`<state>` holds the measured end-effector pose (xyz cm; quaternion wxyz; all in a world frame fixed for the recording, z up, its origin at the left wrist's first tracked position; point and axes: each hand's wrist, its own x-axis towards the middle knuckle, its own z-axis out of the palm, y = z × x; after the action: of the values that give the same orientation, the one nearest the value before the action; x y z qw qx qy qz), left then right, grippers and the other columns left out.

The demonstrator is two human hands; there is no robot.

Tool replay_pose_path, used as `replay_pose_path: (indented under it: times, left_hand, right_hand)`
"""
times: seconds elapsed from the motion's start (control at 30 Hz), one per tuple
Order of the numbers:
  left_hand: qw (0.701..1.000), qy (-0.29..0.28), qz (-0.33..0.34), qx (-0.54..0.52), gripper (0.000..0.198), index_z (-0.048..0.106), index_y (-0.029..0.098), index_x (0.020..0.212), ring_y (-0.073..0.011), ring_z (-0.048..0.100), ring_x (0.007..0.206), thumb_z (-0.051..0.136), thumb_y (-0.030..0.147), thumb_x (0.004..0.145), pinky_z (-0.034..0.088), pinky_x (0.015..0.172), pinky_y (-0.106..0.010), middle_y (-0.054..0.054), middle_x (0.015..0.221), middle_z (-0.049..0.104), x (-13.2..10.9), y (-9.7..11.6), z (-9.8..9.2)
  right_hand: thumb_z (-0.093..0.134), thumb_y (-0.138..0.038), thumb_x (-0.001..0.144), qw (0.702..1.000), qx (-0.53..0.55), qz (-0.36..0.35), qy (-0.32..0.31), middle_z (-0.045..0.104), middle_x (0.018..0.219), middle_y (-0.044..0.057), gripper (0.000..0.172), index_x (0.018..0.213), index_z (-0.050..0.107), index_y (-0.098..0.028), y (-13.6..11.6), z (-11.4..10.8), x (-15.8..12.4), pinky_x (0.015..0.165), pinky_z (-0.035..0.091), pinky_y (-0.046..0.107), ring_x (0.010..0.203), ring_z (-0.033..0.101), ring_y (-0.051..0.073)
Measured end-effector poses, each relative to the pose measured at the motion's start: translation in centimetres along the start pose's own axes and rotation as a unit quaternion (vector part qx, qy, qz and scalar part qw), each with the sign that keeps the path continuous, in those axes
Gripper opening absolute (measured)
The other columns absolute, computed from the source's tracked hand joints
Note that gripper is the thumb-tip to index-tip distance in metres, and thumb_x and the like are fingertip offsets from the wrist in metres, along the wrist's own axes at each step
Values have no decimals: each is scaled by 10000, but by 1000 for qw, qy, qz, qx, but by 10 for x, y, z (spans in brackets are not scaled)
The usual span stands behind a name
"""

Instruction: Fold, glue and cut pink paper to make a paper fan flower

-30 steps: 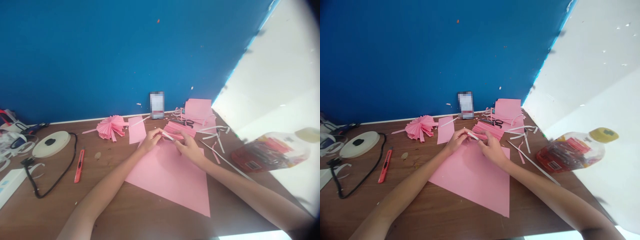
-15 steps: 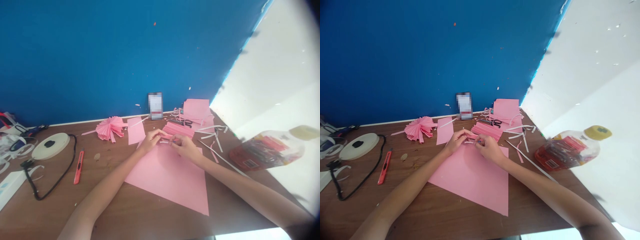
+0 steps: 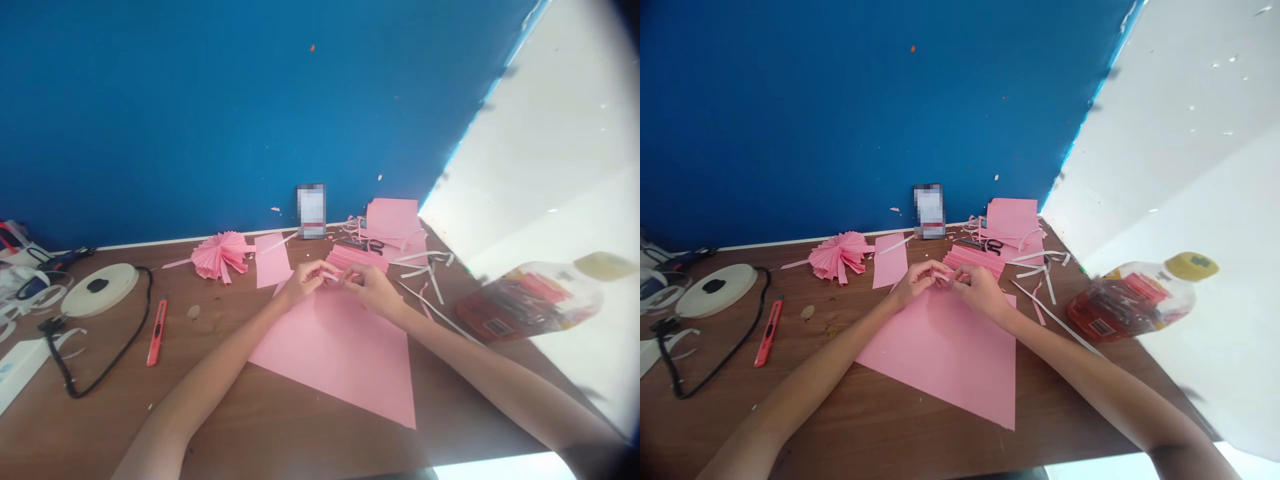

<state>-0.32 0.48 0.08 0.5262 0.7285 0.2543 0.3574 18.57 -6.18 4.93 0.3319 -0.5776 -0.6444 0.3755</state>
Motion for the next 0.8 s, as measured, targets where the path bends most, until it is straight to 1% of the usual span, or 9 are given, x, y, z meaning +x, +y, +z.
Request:
replay_pose_path:
  times: [0.2, 0.37, 0.53, 0.8]
  left_hand:
    - [1000, -7, 11, 1, 278, 637, 146, 1062, -156, 622, 793, 496, 184, 826, 491, 755, -303, -97, 1007, 646, 0, 1, 0]
    - [1000, -2, 12, 4, 264, 640, 146, 1045, -152, 631, 802, 492, 177, 829, 496, 757, -294, -100, 1049, 640, -1, 1, 0]
    - [1000, -6, 19, 4, 277, 635, 146, 1062, -157, 635, 818, 492, 161, 825, 500, 761, -298, -101, 1052, 640, 0, 1, 1]
    - [1000, -3, 18, 1, 259, 638, 144, 1054, -160, 635, 816, 501, 215, 846, 500, 757, -304, -106, 1041, 645, 0, 2, 1]
  right_hand:
    - [499, -296, 741, 1000, -5, 9, -16, 552, 553, -25, 171, 749, 609, -166, -3, -2, 3, 406, 269, 193, 400, 391, 67]
    - [491, -302, 745, 999, -5, 30, -26, 539, 533, -30, 177, 766, 605, -168, -1, -1, 4, 388, 272, 185, 389, 399, 67]
    - [494, -294, 738, 999, -7, 33, -23, 521, 516, -35, 183, 770, 616, -161, 0, 0, 4, 392, 292, 181, 389, 385, 62]
    - [479, -279, 742, 999, 0, 39, -19, 539, 515, -36, 187, 787, 622, -167, -2, 2, 3, 383, 323, 180, 379, 428, 71]
